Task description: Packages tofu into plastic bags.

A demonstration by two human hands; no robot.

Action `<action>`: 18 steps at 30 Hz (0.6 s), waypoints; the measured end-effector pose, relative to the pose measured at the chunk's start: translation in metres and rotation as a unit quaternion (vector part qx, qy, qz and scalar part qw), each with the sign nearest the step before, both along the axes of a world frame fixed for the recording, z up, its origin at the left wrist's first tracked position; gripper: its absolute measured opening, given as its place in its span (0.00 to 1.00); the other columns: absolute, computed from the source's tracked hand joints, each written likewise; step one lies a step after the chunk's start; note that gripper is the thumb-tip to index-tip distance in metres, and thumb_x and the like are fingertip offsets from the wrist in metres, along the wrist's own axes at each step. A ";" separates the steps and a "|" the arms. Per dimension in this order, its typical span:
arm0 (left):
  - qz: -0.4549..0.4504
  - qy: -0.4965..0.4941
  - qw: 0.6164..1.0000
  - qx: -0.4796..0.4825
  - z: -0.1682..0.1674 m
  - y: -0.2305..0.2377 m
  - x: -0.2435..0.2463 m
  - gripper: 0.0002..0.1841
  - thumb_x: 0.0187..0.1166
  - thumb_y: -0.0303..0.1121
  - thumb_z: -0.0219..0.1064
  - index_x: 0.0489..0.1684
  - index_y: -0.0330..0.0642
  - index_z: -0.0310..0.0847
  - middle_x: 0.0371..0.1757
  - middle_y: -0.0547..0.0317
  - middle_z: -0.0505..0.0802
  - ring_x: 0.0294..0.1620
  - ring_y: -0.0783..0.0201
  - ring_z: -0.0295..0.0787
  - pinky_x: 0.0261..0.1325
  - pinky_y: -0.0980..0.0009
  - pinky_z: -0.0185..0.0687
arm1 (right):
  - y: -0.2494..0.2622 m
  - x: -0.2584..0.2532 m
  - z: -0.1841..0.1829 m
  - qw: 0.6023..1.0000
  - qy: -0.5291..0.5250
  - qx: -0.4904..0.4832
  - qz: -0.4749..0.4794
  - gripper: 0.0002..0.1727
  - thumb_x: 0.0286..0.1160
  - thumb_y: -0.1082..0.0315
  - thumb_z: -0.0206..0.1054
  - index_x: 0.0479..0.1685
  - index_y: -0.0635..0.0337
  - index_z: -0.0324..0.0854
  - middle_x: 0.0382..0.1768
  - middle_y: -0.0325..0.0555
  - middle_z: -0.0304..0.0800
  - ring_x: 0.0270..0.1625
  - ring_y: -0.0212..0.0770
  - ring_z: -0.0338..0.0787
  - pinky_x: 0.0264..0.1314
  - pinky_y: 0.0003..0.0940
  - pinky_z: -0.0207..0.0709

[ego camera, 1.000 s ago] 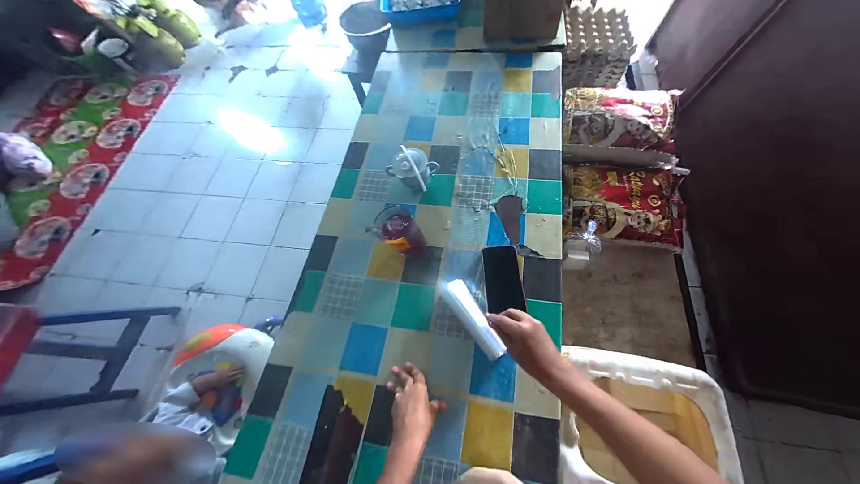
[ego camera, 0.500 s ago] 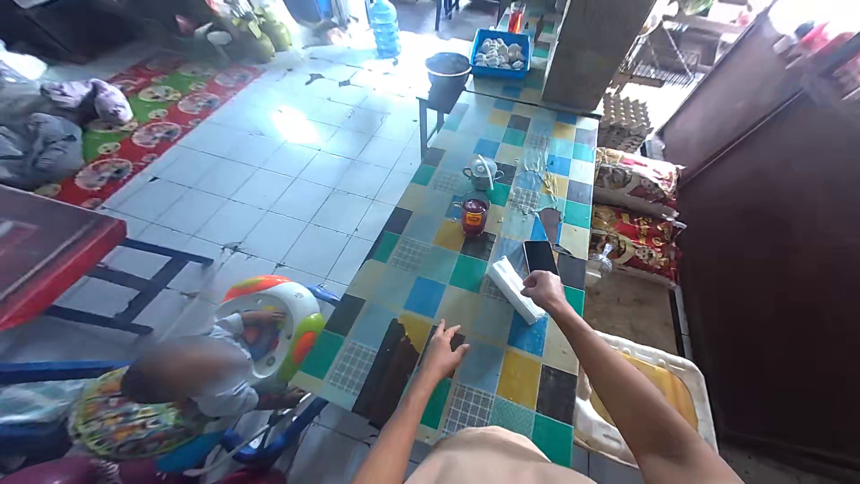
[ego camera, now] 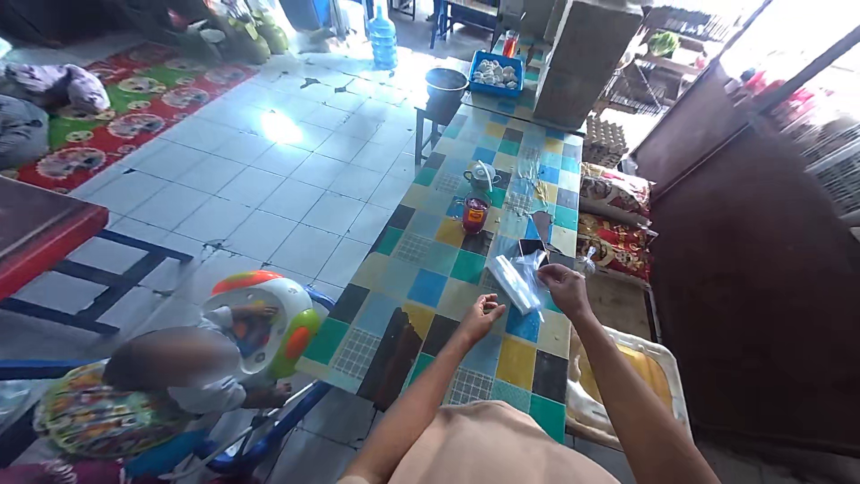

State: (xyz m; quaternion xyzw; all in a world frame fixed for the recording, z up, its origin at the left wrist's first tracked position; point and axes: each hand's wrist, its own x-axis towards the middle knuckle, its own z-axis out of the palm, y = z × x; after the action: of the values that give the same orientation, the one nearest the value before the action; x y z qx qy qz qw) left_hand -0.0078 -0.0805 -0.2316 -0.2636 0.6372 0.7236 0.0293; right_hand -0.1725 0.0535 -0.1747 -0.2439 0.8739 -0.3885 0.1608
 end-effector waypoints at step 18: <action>0.071 0.168 0.923 0.339 0.077 -0.008 0.050 0.18 0.95 0.32 0.40 0.65 0.35 0.75 0.47 0.56 0.95 0.47 0.64 0.95 0.54 0.69 0.90 | 0.052 0.084 0.016 0.864 -0.232 -0.442 -0.064 0.12 0.92 0.76 0.41 0.47 0.56 0.70 0.43 0.38 0.97 0.31 0.23 0.90 0.36 0.16 0.83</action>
State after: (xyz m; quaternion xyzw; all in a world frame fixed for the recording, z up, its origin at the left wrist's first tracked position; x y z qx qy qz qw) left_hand 0.0424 -0.0883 -0.1545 -0.1572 0.3289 0.9303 -0.0417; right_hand -0.0889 0.1058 -0.1586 -0.1358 0.5613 -0.7892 0.2089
